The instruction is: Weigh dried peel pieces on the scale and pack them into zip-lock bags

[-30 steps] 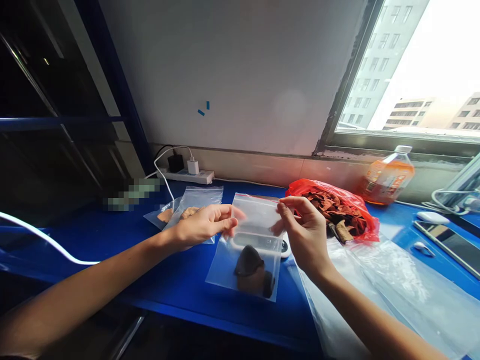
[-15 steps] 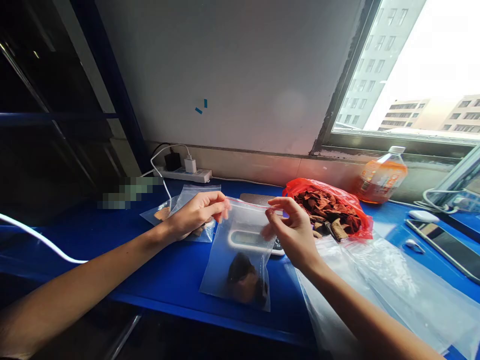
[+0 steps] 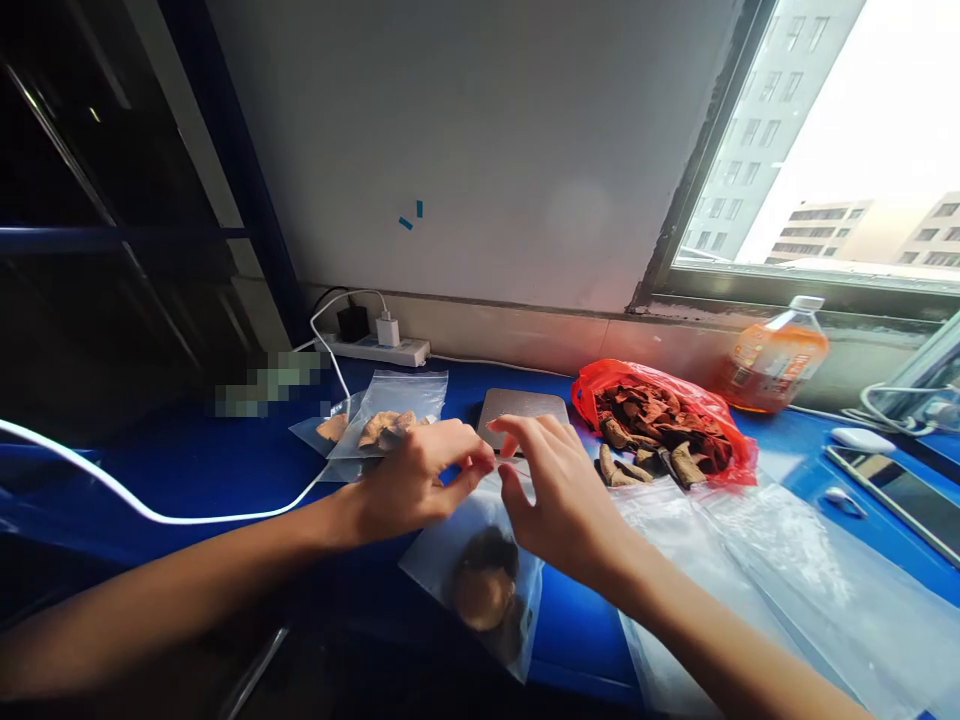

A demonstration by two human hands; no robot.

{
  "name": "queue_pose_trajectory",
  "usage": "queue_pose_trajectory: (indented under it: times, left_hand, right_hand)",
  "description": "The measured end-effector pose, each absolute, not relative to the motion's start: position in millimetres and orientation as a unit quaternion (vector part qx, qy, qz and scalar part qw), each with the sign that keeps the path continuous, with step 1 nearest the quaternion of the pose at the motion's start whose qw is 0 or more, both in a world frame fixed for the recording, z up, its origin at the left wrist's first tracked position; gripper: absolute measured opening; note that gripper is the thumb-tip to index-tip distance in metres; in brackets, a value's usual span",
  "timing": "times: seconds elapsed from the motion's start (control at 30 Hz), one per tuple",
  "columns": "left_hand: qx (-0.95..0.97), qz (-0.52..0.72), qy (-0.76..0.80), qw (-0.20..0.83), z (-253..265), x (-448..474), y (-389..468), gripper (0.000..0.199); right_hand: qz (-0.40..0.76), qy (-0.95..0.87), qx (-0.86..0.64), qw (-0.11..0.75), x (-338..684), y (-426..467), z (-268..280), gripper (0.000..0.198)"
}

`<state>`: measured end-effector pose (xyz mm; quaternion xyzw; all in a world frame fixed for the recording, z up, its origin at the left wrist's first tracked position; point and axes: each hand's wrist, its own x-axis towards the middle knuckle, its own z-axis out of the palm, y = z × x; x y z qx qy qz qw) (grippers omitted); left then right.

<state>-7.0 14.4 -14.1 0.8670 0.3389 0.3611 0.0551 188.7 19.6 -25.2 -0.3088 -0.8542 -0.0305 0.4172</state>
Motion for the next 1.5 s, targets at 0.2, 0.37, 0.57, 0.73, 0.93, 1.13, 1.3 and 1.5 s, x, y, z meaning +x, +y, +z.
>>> queue_pose_trajectory:
  times: [0.2, 0.37, 0.57, 0.73, 0.93, 1.13, 1.3, 1.5]
  left_hand:
    - [0.865, 0.346, 0.359, 0.055, -21, -5, 15, 0.015]
    - [0.899, 0.294, 0.322, 0.04, -15, -9, 17, 0.024]
    - [0.921, 0.285, 0.263, 0.037, -4, -17, 21, 0.028]
    - [0.911, 0.309, 0.258, 0.083, 6, -24, 20, 0.023]
    - [0.891, 0.351, 0.26, 0.121, 21, -30, 15, 0.026]
    - [0.843, 0.409, 0.31, 0.16, 22, -37, 22, 0.024]
    - [0.772, 0.501, 0.373, 0.113, 32, -62, 36, 0.028]
    - [0.742, 0.449, 0.497, 0.039, 25, -79, 67, 0.026]
  right_hand:
    - [-0.023, -0.831, -0.335, 0.442, 178, 18, -40, 0.032]
    - [-0.026, -0.835, -0.341, 0.432, 175, 14, -44, 0.023]
    - [-0.027, -0.853, -0.305, 0.422, 179, 17, -39, 0.016]
    - [-0.036, -0.839, -0.318, 0.44, 189, 33, -40, 0.016]
    - [-0.006, -0.814, -0.358, 0.457, 200, 52, -37, 0.019]
    - [0.049, -0.763, -0.417, 0.492, 220, 82, -41, 0.02]
    - [0.082, -0.649, -0.512, 0.557, 253, 101, -33, 0.02]
    - [0.073, -0.732, -0.467, 0.49, 245, 86, -21, 0.022]
